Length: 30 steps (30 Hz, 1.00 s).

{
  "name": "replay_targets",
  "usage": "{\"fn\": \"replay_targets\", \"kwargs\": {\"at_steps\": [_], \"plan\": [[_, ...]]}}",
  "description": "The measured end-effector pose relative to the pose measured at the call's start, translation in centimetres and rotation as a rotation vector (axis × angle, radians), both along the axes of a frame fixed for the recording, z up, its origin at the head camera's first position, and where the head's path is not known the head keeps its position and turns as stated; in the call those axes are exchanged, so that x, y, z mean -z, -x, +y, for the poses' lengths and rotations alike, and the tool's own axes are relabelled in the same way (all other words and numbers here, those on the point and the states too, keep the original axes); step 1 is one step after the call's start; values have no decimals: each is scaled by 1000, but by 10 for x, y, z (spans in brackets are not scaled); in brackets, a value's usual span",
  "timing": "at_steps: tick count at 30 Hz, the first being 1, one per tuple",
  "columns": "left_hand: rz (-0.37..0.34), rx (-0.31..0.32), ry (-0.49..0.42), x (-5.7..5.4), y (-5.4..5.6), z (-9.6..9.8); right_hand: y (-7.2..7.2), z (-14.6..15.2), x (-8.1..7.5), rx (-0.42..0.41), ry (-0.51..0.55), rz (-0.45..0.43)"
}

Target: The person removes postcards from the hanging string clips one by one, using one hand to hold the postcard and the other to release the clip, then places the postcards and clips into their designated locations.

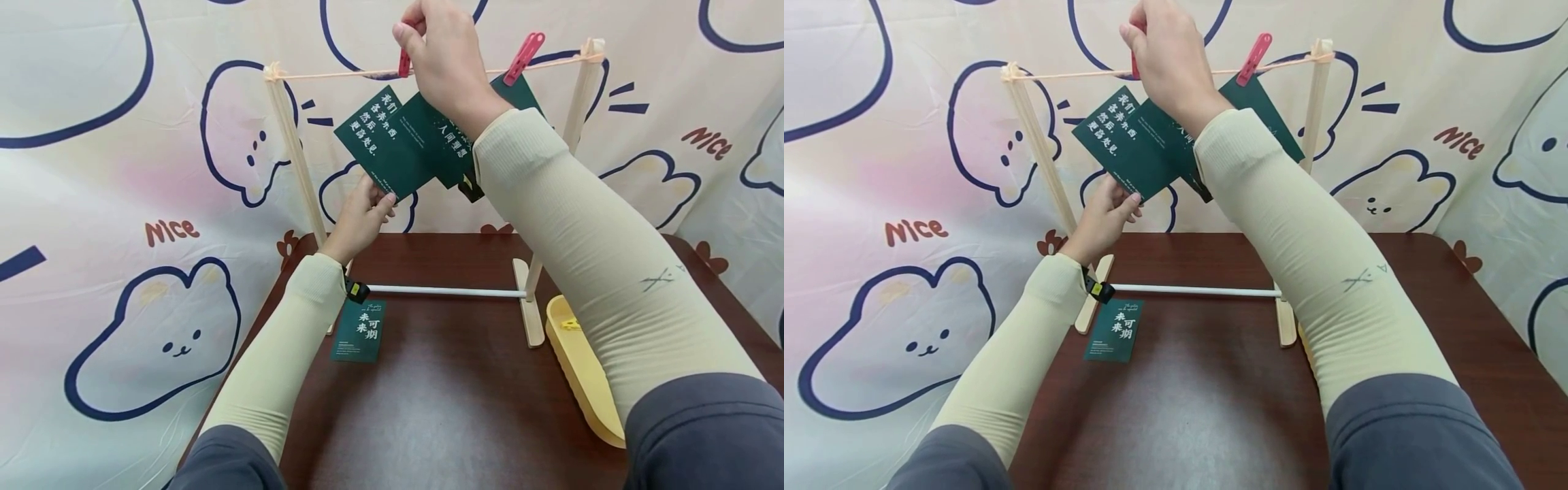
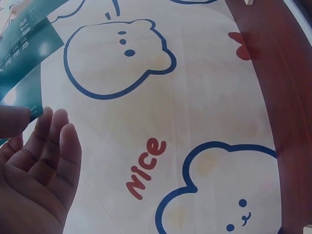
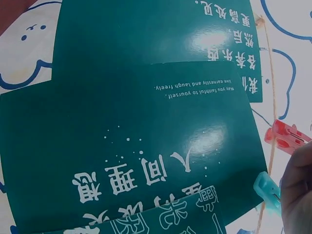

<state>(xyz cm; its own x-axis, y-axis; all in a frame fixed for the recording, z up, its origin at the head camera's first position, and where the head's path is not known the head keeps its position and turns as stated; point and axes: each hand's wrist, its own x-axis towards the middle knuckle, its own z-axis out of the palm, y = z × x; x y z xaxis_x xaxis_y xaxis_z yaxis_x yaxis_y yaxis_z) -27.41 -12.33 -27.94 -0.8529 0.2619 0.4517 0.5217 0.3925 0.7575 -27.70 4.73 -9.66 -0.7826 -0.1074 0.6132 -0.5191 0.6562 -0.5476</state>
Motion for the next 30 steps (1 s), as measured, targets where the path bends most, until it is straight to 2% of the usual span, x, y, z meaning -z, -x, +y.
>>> {"fn": "replay_targets", "kwargs": {"at_steps": [5, 14, 30], "plan": [[-19, -10, 1, 0, 0, -2, 0, 0, 0, 11, 9, 11], [-10, -32, 11, -1, -1, -4, 2, -2, -1, 8, 32, 21], [-14, -22, 16, -3, -2, -3, 2, 3, 0, 20, 36, 81]]}}
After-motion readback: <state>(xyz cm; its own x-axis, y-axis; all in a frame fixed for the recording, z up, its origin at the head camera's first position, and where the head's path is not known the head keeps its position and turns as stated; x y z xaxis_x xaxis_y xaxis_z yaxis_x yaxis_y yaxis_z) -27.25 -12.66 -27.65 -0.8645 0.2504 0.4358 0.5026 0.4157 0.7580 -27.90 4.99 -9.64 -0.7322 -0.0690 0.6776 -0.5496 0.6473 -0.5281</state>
